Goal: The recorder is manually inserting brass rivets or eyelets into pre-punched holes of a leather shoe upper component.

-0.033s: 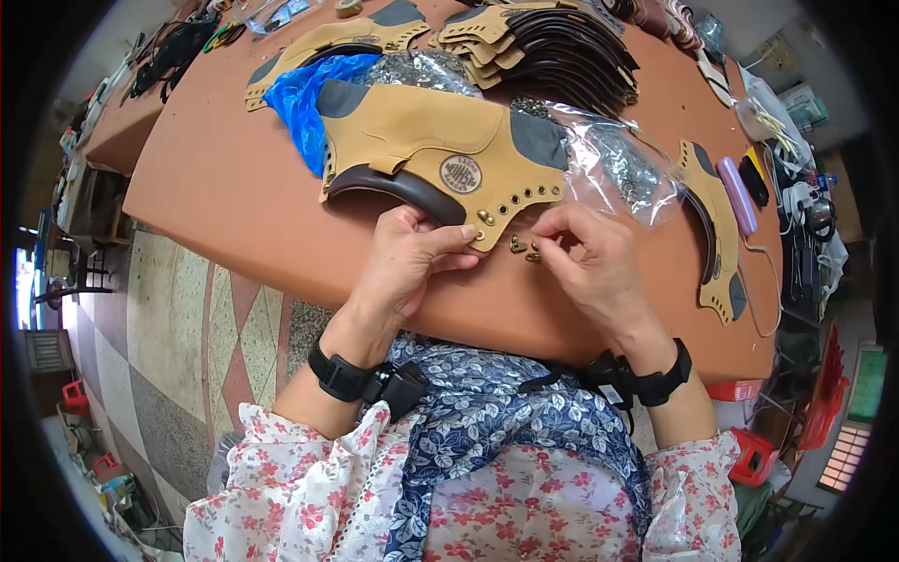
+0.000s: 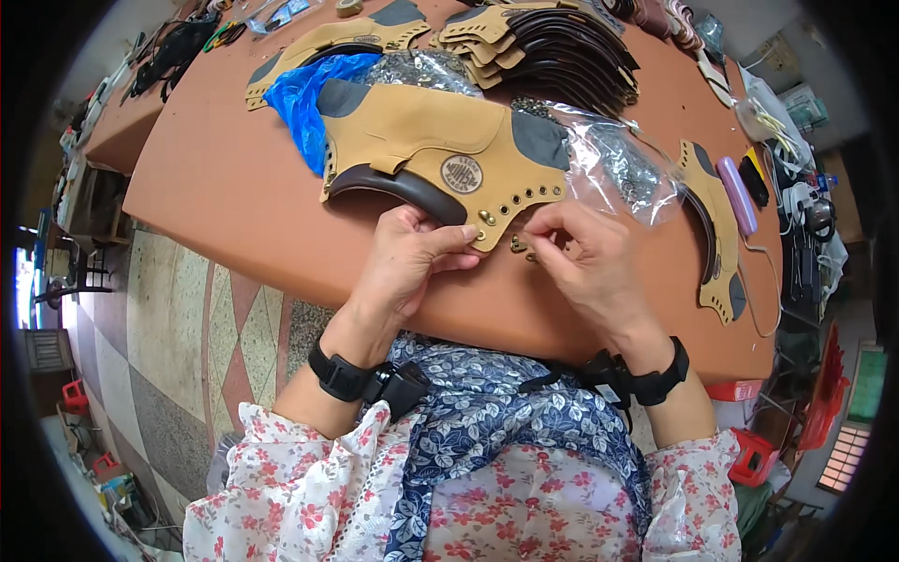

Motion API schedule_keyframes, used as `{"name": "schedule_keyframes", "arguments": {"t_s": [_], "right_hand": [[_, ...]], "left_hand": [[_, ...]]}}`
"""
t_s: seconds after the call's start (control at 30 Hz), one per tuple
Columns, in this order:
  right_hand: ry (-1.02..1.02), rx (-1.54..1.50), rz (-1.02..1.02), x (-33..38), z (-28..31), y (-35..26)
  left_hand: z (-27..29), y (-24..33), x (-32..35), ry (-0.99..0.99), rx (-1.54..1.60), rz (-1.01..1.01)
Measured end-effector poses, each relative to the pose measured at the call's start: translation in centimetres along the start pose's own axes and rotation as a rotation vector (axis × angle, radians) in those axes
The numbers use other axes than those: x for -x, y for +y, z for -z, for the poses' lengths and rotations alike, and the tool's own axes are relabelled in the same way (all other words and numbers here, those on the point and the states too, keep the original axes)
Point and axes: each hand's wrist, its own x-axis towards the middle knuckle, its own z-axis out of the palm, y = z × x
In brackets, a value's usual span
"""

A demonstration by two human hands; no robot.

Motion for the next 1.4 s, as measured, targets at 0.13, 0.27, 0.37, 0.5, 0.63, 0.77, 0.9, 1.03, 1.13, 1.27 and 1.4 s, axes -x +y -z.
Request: {"name": "schedule_keyframes", "arguments": {"t_s": [0.13, 0.27, 0.37, 0.5, 0.63, 0.77, 0.9, 1.03, 1.13, 1.27, 1.4], "right_hand": [[0.040, -0.065, 0.132, -0.4, -1.9, -0.4], [0.051, -0.037, 0.223, -0.5, -3.3, -0.1], [0.053, -0.003, 0.261, -0.3, -3.7, 0.1], [0.049, 0.026, 0.302, -0.1, -3.7, 0.3], [0.056, -0.017, 0.256, -0.1, -3.7, 0.3], [0.078, -0.016, 0.267, 0.0, -4.0, 0.5], [0.105, 0.045, 0.368, -0.1, -4.1, 0.6], [0.100, 0.170, 0.495, 0.0, -3.8, 0.7], [0.095, 0.145, 0.483, 0.0, -3.6, 0.8], [0.082, 0.004, 0.317, 0.3, -3.8, 1.1], [0.080, -0.011, 0.271, 0.2, -3.7, 1.1]], "left_hand": [[-0.1, 0.2, 0.3, -0.039, 0.007, 0.006], [-0.1, 0.1, 0.5, -0.036, 0.025, -0.004], [0.2, 0.0, 0.5, -0.048, 0.054, 0.013], [0.0, 0.0, 0.5, -0.066, 0.079, 0.023], [-0.1, 0.1, 0.6, -0.060, 0.091, 0.016], [0.0, 0.0, 0.6, -0.058, 0.079, 0.013], [-0.1, -0.1, 0.5, -0.055, 0.079, 0.015], [-0.2, -0.1, 0.5, -0.051, 0.064, 0.039], [-0.3, -0.2, 0.4, -0.047, 0.068, 0.043], [-0.1, -0.3, 0.3, -0.055, 0.079, 0.034], [-0.2, -0.1, 0.3, -0.042, 0.059, 0.051]]}}
